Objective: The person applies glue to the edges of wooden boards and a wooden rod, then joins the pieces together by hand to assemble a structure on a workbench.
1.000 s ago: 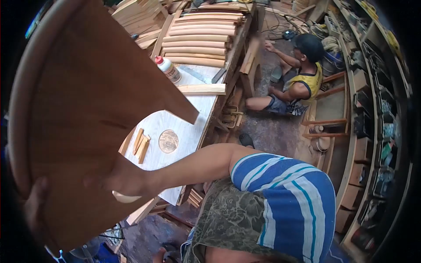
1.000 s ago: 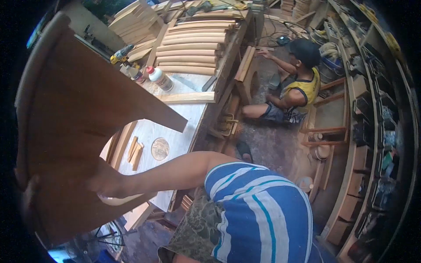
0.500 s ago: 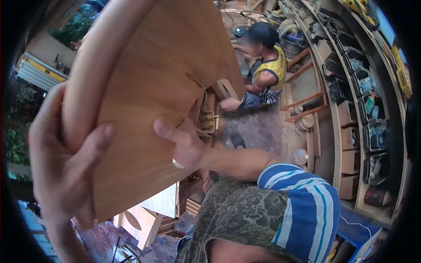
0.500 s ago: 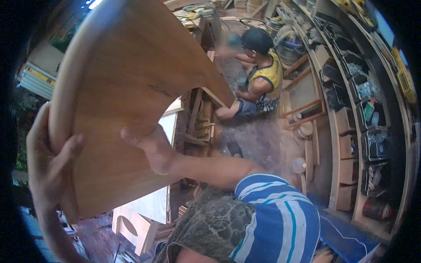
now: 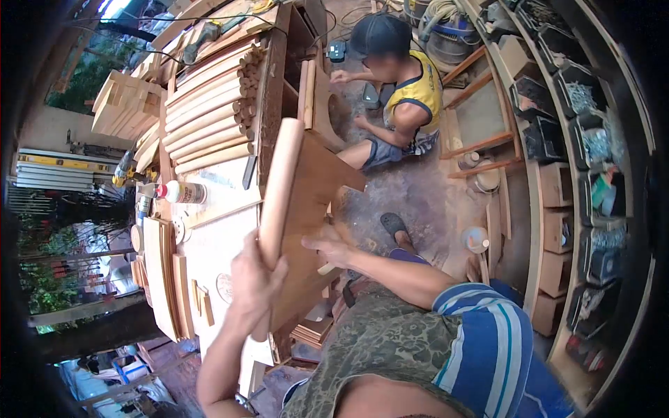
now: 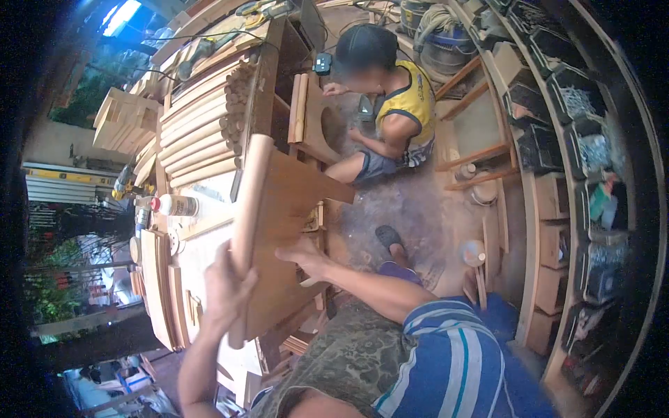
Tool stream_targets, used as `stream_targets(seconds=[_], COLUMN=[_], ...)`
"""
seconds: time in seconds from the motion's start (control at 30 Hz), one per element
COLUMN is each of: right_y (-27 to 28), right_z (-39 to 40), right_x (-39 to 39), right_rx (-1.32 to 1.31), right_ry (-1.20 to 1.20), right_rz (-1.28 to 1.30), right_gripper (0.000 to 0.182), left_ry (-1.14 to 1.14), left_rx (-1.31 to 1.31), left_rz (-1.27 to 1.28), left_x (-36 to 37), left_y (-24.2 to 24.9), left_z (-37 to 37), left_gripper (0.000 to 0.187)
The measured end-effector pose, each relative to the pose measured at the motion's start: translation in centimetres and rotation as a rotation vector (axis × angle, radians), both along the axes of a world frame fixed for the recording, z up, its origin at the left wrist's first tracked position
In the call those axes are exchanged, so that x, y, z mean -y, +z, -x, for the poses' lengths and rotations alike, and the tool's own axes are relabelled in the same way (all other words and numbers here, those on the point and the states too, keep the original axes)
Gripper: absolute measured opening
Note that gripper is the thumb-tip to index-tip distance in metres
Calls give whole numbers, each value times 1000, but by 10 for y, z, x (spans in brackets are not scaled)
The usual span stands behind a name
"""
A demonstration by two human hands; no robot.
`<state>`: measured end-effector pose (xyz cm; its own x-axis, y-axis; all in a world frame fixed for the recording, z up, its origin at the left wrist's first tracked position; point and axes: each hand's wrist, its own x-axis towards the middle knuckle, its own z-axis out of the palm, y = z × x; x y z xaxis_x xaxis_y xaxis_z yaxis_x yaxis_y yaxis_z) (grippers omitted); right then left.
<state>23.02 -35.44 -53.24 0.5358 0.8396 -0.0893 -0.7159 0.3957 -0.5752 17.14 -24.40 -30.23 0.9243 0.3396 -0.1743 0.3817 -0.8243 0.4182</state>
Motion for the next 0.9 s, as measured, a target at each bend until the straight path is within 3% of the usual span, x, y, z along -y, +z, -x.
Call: stream_targets(seconds=[0.07,0.2,0.27,0.4,0.53,0.67,0.77,0.83,0.9], right_y=[-26,-70,-93,-178,-195,-202,-230,-236,-233], right_z=[-19,-53,-65,-75,-87,-102,-106,-125,-136], right_x=[16,35,40,32,30,23,14,13,13], right_rx=[-66,-240,-494,-584,-436,-505,-435,-693,-614], right_ry=[103,142,237,430,371,415,310,524,445], right_rz=[141,144,215,337,357,468,459,348,404], right_gripper=[73,70,68,82,87,82,79,77,80], left_ry=[21,17,72,138,210,326,418,429,433], left_rx=[-44,-110,-177,-196,-385,-640,-610,-586,-571], left_rz=[-9,-4,27,25,66,67,115,121,130], left_x=[10,27,35,35,24,13,3,-1,-6], left_y=[-41,-102,-128,-188,-212,-225,-251,-262,-280], left_z=[-18,-46,-59,-78,-115,-147,-152,-158,-163], left_gripper=[63,70,69,72,72,65,62,62,61])
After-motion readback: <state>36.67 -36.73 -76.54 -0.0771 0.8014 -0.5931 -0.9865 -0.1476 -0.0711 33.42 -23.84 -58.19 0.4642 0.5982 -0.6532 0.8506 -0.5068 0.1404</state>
